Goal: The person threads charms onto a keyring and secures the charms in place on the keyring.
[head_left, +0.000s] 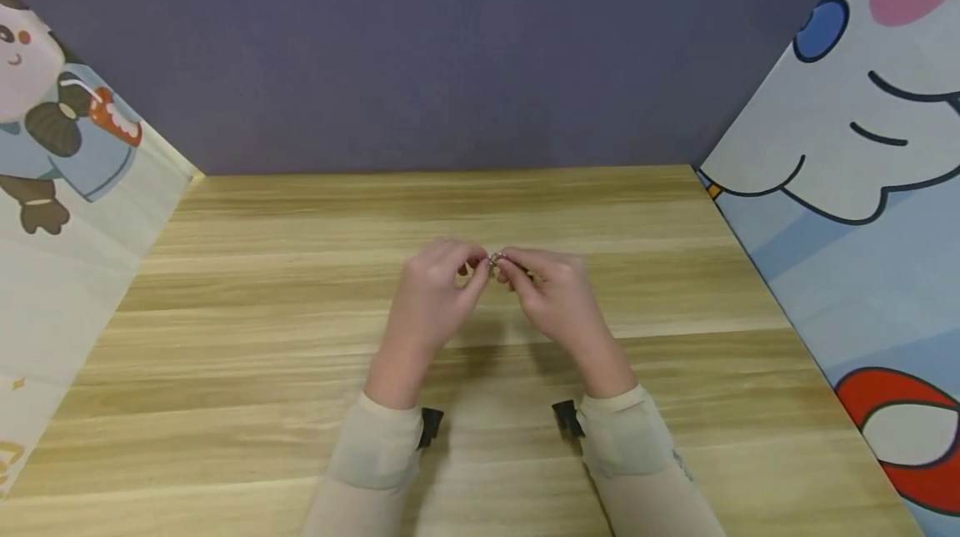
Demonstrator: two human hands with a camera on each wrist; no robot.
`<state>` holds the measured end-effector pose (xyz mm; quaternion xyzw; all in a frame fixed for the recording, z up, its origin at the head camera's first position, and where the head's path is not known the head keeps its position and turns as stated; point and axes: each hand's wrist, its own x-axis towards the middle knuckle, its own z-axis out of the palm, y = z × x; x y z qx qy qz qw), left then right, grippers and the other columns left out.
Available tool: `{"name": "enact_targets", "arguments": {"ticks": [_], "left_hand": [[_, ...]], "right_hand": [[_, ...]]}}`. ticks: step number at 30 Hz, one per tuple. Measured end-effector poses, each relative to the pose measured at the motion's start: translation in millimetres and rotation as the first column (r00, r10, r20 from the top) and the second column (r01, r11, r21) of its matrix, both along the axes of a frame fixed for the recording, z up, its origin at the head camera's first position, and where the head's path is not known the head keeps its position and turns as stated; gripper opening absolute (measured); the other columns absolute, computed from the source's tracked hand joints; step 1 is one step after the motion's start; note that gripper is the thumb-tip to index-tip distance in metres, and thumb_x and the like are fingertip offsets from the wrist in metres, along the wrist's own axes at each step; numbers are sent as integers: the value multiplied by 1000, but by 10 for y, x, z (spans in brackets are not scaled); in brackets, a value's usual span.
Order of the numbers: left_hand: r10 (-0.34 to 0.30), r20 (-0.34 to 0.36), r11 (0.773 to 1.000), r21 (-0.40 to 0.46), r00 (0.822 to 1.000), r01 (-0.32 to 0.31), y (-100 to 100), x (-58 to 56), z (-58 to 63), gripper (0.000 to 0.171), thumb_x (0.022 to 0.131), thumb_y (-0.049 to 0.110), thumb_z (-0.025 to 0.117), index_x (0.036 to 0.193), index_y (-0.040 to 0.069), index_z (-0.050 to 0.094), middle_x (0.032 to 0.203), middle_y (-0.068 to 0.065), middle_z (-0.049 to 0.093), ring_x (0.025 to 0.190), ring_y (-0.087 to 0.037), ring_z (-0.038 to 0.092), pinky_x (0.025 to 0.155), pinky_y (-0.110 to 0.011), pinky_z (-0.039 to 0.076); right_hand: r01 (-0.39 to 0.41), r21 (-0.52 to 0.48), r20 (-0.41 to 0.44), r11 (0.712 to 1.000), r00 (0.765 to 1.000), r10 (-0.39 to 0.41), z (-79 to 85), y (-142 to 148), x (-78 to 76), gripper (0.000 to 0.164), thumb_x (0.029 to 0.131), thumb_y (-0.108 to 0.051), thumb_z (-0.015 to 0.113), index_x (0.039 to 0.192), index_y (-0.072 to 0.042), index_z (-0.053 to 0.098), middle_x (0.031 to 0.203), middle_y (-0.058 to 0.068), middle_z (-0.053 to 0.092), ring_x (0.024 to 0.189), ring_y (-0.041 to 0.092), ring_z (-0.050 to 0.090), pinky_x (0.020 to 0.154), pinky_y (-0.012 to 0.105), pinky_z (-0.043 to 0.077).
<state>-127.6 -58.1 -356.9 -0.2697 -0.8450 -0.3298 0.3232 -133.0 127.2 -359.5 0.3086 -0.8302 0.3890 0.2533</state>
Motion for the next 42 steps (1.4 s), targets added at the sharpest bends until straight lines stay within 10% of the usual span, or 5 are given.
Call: {"name": "enact_targets", "arguments": {"ticks": [8,30,42], "left_hand": [[110,-108,985,-124,988,-123,-18,-18,-95,9,92,-1,76,84,4,79,81,-9,80,73,-23,76,73,-36,65],[88,-124,995,52,988,-83,-27,-86,-153,15,90,-1,75,76,1,74,72,-10,76,62,-22,70,59,-31,59],[115,-71,988,114,991,-107,7,-73,-177,16,90,-3,72,76,3,70,69,-9,72,61,-21,66,57,-31,57]], "right_hand": [[-36,25,87,999,996,33,-77,-46,-58,12,101,-3,70,102,1,82,81,10,79,65,14,69,60,27,58],[-44,-112,107,993,993,56,-97,-121,-123,12,99,-1,72,105,4,81,82,13,81,67,20,75,66,26,63],[23,-225,322,974,945,52,-55,-154,-54,14,101,-5,71,107,3,81,83,14,80,69,19,74,67,29,63]]}}
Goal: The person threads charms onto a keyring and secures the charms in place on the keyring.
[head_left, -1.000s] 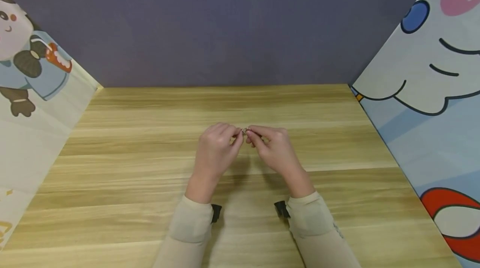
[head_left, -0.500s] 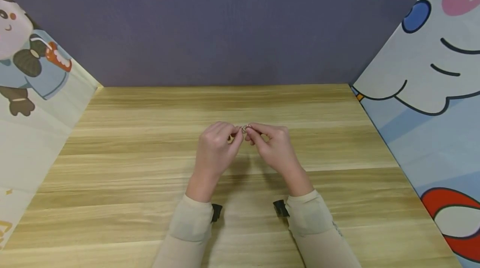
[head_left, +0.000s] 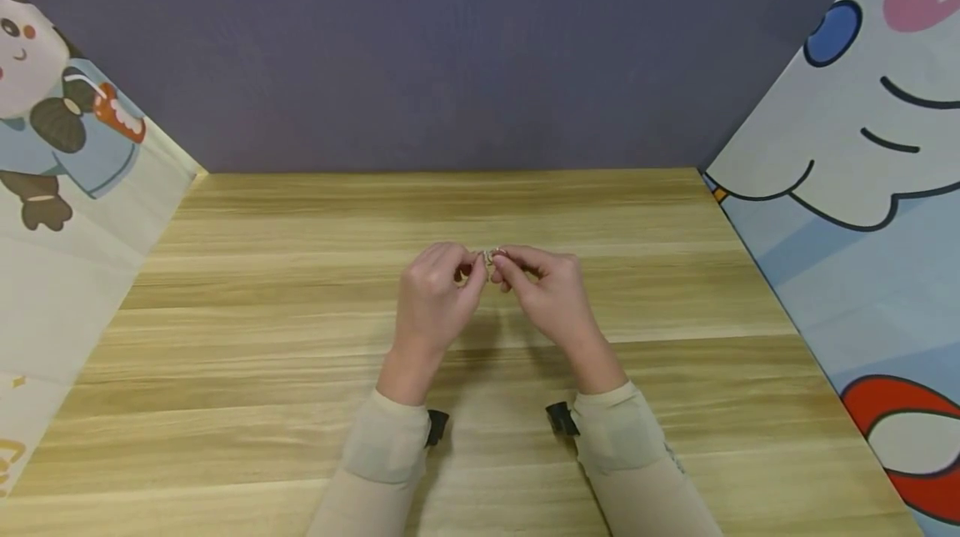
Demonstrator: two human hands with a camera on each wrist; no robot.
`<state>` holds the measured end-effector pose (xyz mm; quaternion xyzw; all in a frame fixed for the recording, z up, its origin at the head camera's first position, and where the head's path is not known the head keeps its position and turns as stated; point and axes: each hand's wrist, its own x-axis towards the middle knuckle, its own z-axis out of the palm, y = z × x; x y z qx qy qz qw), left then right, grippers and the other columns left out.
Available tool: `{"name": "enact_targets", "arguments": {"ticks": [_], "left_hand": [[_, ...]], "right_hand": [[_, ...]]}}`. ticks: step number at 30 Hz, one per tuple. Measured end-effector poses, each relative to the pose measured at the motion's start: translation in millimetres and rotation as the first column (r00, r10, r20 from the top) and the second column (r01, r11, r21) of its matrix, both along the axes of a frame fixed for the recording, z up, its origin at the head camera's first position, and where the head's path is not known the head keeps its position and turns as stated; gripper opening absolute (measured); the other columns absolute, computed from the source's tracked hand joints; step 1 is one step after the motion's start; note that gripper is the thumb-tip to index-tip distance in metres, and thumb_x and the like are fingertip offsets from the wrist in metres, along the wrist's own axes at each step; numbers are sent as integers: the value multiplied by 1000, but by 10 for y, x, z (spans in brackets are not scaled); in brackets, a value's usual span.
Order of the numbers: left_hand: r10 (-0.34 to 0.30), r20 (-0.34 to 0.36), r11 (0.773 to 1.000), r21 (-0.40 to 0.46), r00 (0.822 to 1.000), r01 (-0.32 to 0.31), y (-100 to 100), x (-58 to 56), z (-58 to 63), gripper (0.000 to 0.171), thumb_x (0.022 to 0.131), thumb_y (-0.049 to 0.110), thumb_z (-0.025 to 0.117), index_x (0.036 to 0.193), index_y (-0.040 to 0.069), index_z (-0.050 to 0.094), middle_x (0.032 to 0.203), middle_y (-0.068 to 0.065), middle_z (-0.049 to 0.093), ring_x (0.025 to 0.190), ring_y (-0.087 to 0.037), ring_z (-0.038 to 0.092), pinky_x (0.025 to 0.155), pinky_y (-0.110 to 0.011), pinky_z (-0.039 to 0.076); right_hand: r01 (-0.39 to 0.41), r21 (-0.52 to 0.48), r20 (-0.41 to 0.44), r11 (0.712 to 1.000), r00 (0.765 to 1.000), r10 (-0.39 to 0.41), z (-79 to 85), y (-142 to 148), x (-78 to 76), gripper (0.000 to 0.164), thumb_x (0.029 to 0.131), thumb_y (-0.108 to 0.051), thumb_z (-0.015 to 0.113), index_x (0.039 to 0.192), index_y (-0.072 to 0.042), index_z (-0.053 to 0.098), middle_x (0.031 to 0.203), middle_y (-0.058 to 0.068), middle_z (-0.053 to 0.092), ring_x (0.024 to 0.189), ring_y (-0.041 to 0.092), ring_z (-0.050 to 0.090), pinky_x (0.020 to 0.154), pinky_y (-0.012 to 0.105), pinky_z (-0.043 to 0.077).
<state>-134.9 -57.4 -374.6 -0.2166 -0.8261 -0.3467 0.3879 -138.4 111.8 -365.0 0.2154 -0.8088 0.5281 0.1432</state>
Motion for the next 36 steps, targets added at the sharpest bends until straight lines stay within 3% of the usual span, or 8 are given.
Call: {"name": "enact_targets", "arguments": {"ticks": [5,13,18,22,26,30,33,36], "left_hand": [[-3,1,1000,26,1000,3,13,-3,-12,15,90,-4,73,77,2,68,69,-10,71,60,-21,65,55,-30,56],[-9,22,997,73,1000,7,29,10,-20,13,88,-4,74,78,1,69,68,-11,70,59,-21,64,55,-29,55],[-25,57,992,123,998,18,35,12,-31,14,91,-2,74,78,1,69,70,-11,71,60,-23,64,55,-29,54],[-53,100,993,113,994,41,26,14,-28,13,93,2,74,81,2,69,71,-10,70,60,-24,61,56,-28,50],[-80,153,995,63,985,71,-3,19,-20,9,95,6,74,88,4,71,76,-8,70,64,-25,61,58,-28,47],[-97,174,995,19,980,95,-32,32,6,6,98,9,73,97,3,74,82,-9,71,68,-25,63,60,-29,50],[-114,165,993,-2,980,116,-48,39,31,8,99,9,72,100,3,76,87,-9,74,73,-22,65,63,-30,54],[-128,143,991,-26,981,133,-62,43,56,9,101,9,71,100,3,77,89,-9,76,77,-21,69,66,-31,58]], "right_hand": [[2,-53,99,999,995,3,7,-2,7,15,102,-9,72,108,1,82,83,13,80,69,14,72,60,21,56],[15,-94,241,995,970,8,6,7,23,16,102,-12,72,109,-2,81,84,15,80,67,12,71,61,22,55],[21,-115,269,993,963,11,1,1,21,15,101,-10,73,109,-1,81,85,16,80,66,11,71,62,26,58],[21,-161,260,987,965,22,-10,2,20,15,101,-6,72,108,4,80,85,21,79,68,15,71,65,27,60],[23,-151,185,988,983,5,-13,12,16,13,101,-4,72,105,5,80,84,22,78,68,21,70,68,26,61],[13,-35,11,999,1000,-13,-25,41,14,13,101,-4,72,106,4,81,82,15,79,67,21,70,69,28,61],[14,61,-144,998,990,-6,-24,67,8,13,100,-2,71,107,4,81,83,13,80,66,19,71,64,28,61],[42,144,-271,989,963,-1,-9,88,1,12,99,0,72,107,5,81,85,14,80,66,18,72,61,28,61]]}}
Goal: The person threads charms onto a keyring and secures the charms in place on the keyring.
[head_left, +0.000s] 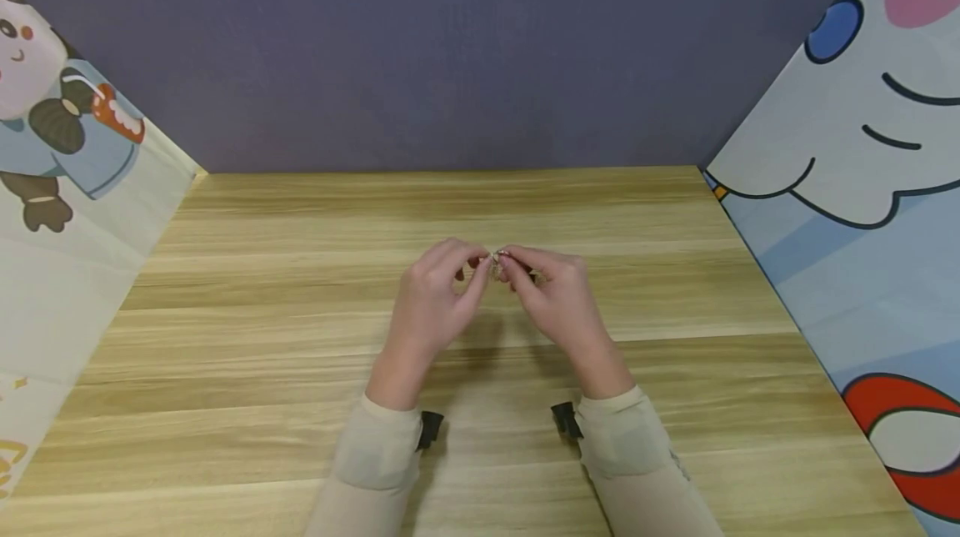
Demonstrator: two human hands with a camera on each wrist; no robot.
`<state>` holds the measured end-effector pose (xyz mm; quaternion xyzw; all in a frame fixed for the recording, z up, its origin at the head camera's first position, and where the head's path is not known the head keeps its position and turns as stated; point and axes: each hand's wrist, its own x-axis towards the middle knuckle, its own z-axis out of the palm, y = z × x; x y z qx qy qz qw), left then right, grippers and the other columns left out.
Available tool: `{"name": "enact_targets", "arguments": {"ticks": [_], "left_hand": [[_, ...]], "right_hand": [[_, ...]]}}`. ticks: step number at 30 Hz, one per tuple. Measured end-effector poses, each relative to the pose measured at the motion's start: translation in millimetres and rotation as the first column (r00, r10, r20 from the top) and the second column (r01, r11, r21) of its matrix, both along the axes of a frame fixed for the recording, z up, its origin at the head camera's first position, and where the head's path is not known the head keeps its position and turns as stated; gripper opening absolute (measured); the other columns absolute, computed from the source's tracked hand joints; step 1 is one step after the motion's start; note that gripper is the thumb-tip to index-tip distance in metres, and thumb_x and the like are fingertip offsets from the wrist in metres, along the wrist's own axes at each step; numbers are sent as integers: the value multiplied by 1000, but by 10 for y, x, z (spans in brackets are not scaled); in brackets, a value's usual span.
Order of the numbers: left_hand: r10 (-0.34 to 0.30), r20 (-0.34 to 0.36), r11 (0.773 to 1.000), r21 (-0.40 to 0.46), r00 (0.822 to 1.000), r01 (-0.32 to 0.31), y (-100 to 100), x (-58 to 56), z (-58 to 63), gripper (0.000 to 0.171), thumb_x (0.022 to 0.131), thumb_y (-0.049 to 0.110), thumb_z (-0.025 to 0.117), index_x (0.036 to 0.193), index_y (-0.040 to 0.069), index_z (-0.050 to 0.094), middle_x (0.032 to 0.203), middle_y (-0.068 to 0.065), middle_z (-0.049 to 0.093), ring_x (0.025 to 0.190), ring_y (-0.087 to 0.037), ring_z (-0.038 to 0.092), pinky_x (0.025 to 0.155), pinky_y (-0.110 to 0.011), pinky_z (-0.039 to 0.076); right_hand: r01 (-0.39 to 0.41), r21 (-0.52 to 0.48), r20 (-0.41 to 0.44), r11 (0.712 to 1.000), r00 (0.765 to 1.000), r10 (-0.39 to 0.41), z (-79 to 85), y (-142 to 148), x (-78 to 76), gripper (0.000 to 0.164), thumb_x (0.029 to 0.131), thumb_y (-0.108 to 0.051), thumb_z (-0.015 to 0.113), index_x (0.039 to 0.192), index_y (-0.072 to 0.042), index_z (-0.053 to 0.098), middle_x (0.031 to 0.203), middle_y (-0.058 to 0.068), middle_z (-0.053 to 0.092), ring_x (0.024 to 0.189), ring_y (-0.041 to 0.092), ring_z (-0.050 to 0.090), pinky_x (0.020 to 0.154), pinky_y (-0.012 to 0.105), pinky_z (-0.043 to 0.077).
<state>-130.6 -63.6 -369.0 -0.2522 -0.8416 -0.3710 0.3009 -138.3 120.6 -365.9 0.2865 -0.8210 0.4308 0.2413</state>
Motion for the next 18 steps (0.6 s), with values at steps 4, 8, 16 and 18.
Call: {"name": "enact_targets", "arguments": {"ticks": [4,8,16,18], "left_hand": [[-9,-30,1000,-28,1000,8,-11,0,17,10,102,9,71,102,2,78,93,-10,78,79,-23,72,67,-31,59],[-10,-58,998,-55,998,7,-11,-1,24,10,102,9,71,103,2,78,94,-10,79,79,-22,73,68,-31,60],[-24,-19,999,-42,1000,23,-4,17,35,9,102,6,70,102,1,77,95,-12,79,78,-21,72,69,-31,61],[-31,-3,999,-19,1000,31,0,19,33,8,102,5,70,100,1,77,94,-12,79,79,-21,71,70,-32,61]], "right_hand": [[29,101,-117,994,993,-17,34,6,4,11,97,1,74,105,5,80,87,15,81,70,20,76,63,30,63],[51,183,-197,982,980,-15,75,-5,29,11,96,1,75,105,6,80,88,16,81,74,23,79,65,32,65],[40,205,-191,978,982,0,92,-11,46,12,97,2,74,107,7,79,94,19,81,78,25,80,70,31,66],[33,190,-160,981,987,-2,85,-9,45,13,98,1,74,108,8,79,93,19,81,77,23,79,68,30,65]]}}
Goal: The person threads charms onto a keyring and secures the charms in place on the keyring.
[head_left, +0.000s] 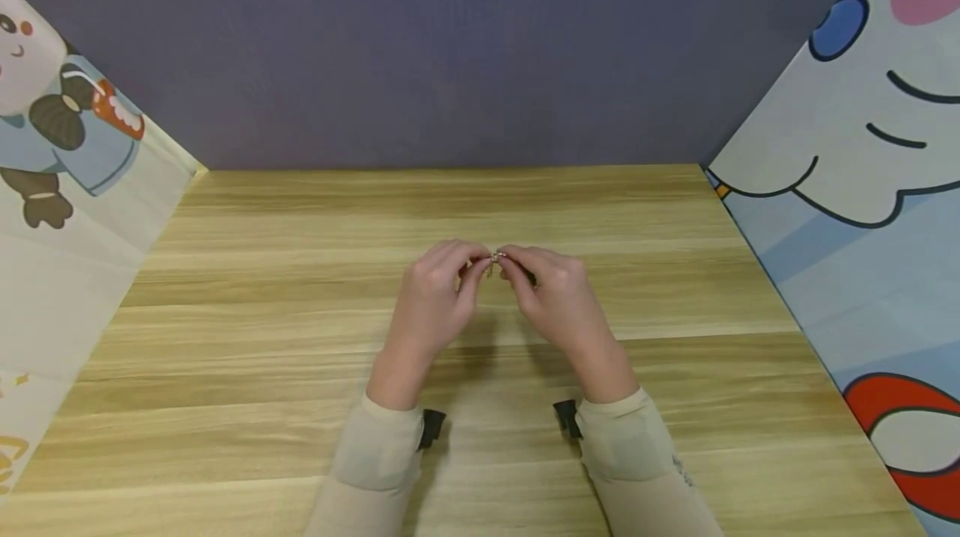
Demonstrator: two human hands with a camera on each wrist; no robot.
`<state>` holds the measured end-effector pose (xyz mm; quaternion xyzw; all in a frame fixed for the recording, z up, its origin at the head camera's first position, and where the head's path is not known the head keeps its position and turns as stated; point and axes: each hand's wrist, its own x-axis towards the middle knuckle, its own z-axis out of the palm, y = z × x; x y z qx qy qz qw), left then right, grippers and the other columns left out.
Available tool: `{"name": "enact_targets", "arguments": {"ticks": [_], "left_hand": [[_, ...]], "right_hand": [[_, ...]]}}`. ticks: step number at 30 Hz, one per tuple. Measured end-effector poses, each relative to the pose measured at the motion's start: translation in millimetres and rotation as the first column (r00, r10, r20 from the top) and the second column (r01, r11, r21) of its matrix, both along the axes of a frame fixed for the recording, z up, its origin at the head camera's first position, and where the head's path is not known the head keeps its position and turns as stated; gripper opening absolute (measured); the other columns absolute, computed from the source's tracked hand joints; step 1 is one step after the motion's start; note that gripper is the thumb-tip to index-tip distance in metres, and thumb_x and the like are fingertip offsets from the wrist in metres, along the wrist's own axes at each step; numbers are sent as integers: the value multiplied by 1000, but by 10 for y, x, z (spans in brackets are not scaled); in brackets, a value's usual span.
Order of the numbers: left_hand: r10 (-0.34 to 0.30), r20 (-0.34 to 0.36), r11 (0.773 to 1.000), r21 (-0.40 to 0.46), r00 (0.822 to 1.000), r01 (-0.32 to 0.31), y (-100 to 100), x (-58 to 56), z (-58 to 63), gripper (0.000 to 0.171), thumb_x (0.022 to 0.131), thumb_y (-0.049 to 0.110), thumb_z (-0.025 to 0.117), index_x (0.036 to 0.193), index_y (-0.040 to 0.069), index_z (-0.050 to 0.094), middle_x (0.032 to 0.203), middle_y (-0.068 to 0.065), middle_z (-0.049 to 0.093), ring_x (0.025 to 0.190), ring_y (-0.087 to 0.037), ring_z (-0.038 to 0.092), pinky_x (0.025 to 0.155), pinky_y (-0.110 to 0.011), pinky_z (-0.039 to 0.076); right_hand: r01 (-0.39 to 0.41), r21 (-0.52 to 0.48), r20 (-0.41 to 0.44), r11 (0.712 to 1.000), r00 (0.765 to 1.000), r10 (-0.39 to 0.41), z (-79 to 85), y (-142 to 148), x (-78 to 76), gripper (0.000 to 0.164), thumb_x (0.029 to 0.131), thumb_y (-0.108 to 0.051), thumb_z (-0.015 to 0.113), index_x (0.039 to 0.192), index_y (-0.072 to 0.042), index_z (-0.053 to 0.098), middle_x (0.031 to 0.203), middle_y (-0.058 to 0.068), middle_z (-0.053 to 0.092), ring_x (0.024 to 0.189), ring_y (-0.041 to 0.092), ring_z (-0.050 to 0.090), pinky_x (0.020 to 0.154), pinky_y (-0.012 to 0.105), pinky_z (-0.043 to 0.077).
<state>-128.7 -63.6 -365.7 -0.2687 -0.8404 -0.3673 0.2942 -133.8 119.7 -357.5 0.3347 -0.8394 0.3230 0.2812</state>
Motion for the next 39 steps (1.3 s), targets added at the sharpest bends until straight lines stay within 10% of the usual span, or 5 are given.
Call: {"name": "enact_targets", "arguments": {"ticks": [17,39], "left_hand": [[-57,38,986,157,998,50,41,-15,-60,3,97,-2,73,95,0,73,88,-13,77,69,-19,64,62,-28,54],[-145,231,914,402,962,42,73,-17,-73,5,99,2,73,94,0,74,90,-14,78,71,-20,64,68,-23,53]], "right_hand": [[8,-170,194,985,981,25,-31,-3,10,15,99,-2,73,109,7,79,88,15,81,71,20,76,65,32,64],[39,-437,431,899,886,171,-26,-39,35,15,99,2,71,110,9,78,87,21,79,75,23,74,70,24,63]]}}
